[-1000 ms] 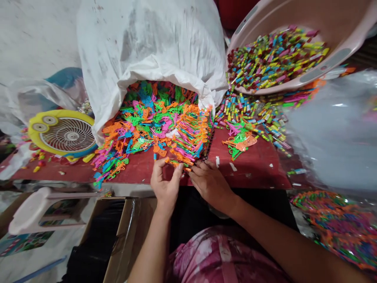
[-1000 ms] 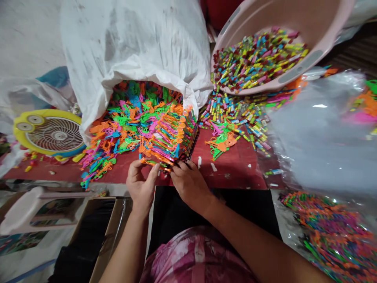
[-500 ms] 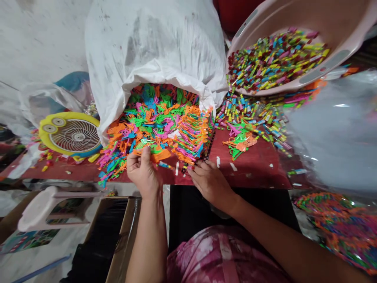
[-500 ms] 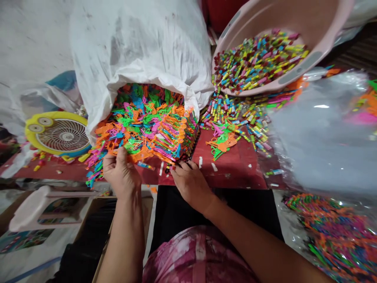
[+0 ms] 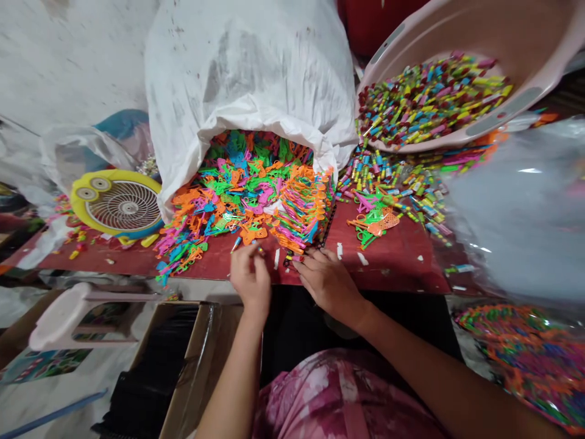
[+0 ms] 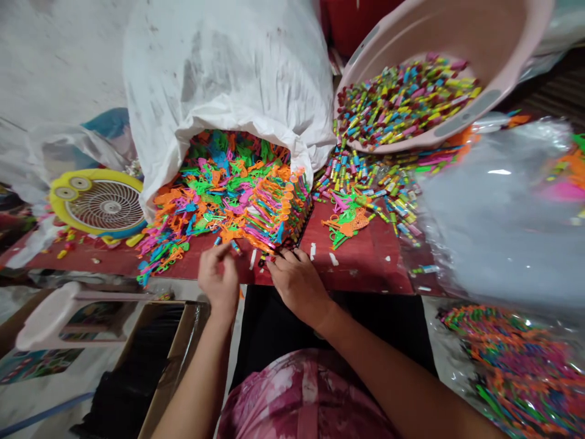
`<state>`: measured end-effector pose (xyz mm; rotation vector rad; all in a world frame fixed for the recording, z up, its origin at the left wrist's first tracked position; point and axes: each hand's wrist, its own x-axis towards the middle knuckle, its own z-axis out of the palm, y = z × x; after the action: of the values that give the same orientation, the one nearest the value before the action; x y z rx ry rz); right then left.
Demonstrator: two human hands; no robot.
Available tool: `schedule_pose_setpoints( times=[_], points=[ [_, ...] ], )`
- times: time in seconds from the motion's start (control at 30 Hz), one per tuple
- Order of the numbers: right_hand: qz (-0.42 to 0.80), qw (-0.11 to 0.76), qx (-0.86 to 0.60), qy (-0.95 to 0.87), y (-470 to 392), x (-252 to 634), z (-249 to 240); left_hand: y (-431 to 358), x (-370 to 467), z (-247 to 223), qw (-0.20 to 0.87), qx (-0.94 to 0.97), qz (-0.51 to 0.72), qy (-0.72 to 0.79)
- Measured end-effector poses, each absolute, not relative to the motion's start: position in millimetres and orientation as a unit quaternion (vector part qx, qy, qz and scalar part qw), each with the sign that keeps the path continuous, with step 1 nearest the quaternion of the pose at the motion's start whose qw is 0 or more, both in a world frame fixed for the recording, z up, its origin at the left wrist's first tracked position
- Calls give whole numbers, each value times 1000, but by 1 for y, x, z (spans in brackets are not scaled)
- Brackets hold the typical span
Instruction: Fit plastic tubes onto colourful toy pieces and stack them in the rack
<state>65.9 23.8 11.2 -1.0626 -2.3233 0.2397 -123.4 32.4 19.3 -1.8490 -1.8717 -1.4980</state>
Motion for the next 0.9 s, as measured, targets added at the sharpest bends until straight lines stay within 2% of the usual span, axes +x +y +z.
schedule_pose_setpoints(
  times=[0.13,0.33,0.4,0.57,0.63,0.7,0.83,0.9],
  points=[
    [87,288,-397,-867,24,65,11,8,-100,9,11,-757,-374,-536],
    [86,334,-386,-856,14,83,12,19,-99,-1,18,-758,-350,-550],
    [79,355,-408,-837,8,103,14,20,-102,-2,27,-757,-361,-544],
    [66,394,-569,-719,13,179,20,7,-98,-4,20,-720,-455,-523],
    [48,413,-579,-702,26,204,25,-1,-85,-2,6,-691,-499,-522],
    [22,411,-575,-707,42,220,29,-9,-64,2,-55,-665,-531,-522],
    [26,304,-536,-787,69,228,33,-16,-15,11,-333,-613,-508,-505],
    [47,292,-532,-794,74,228,31,-13,4,13,-439,-562,-504,-487]
  ],
)
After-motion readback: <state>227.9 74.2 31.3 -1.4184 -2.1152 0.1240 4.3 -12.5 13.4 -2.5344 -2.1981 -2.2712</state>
